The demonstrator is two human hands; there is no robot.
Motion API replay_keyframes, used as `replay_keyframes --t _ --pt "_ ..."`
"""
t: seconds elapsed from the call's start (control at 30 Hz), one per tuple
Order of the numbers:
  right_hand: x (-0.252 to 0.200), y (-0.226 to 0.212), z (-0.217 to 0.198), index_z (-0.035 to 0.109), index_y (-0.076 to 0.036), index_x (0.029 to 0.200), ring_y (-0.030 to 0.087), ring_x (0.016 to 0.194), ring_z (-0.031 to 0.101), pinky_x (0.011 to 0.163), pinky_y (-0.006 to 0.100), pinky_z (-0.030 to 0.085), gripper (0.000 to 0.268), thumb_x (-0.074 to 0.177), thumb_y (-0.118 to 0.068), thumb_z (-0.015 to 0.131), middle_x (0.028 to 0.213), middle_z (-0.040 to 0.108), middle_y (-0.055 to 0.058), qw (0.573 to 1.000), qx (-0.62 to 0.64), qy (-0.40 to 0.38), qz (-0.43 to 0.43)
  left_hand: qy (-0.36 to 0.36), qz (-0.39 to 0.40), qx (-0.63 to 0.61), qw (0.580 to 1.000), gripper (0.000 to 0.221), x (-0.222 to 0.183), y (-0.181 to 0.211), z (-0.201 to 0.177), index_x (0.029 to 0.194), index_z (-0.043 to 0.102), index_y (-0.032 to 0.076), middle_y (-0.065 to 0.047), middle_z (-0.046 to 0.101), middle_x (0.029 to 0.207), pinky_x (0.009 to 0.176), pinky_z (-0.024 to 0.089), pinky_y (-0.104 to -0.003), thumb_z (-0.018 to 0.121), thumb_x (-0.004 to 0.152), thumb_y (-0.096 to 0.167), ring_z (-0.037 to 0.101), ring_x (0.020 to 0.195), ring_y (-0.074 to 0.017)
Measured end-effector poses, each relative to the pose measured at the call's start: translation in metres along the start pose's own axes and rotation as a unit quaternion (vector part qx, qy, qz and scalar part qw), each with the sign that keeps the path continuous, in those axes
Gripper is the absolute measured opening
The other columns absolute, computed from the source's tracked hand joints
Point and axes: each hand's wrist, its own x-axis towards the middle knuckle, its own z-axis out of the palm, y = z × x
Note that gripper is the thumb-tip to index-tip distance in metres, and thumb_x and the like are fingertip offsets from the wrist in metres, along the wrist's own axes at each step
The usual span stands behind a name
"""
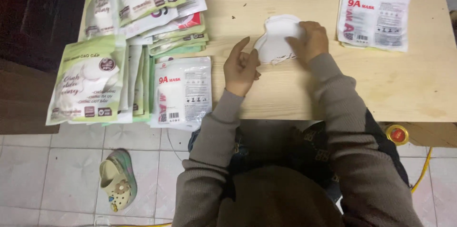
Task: Packing individual face masks into plastic packaging bags at a workstation
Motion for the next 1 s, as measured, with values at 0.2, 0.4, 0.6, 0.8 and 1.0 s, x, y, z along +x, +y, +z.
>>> replay_keyframes --t 0.2,0.4,0.6,0.8,1.0 --pt "0.01 -0.014 -0.017 0.039 -0.006 0.158 0.039 0.133 0.053 0.113 0.054 0.042 0.096 0.085 -0.048 0.085 0.14 0.058 0.021 0.992 -0.037 -0.104 0.063 -0.003 -0.02 0.015 1.0 0.043 0.013 -0.035 -0.005 0.137 0.055 -0.004 -0.015 0.066 0.069 0.036 0.058 -0.025 0.064 0.098 0.01 0.064 0.046 -0.0161" --pt "-0.001 -0.02 -0.028 0.05 -0.015 0.153 0.043 0.128 0.056 0.104 0.058 0.046 0.116 0.062 -0.081 0.079 0.137 0.056 0.02 0.977 -0.103 -0.173 0.073 -0.02 -0.024 0.065 0.997 0.044 0.016 -0.038 -0.01 0.137 0.055 -0.007 -0.017 0.068 0.074 0.045 0.063 -0.026 0.064 0.099 0.013 0.068 0.055 -0.0177" --pt "-0.02 -0.01 -0.029 0.057 -0.018 0.145 0.035 0.123 0.061 0.094 0.05 0.051 0.09 0.08 -0.079 0.072 0.132 0.061 0.015 0.975 -0.156 -0.158 0.019 -0.003 0.013 0.134 0.991 0.038 0.014 -0.051 -0.015 0.132 0.062 -0.003 -0.016 0.071 0.073 0.046 0.063 -0.027 0.066 0.097 0.012 0.071 0.057 -0.02" --pt "-0.031 0.03 0.007 0.076 -0.013 0.113 0.035 0.107 0.065 0.086 0.045 0.05 0.024 0.099 -0.032 0.072 0.112 0.07 0.011 0.972 -0.069 0.096 -0.203 0.032 0.192 0.231 0.953 0.023 0.014 -0.053 -0.016 0.118 0.074 0.004 -0.021 0.072 0.097 0.082 0.062 -0.043 0.069 0.097 0.012 0.073 0.097 -0.0364" --pt "-0.036 0.014 -0.017 0.073 -0.008 0.113 0.014 0.081 0.065 0.073 0.027 0.056 0.019 0.095 -0.005 0.075 0.088 0.072 0.006 0.896 0.436 -0.051 -0.06 0.008 0.164 0.152 0.975 0.035 0.022 -0.063 -0.017 0.122 0.072 0.003 -0.022 0.069 0.112 0.095 0.057 -0.044 0.08 0.095 0.024 0.068 0.111 -0.0355"
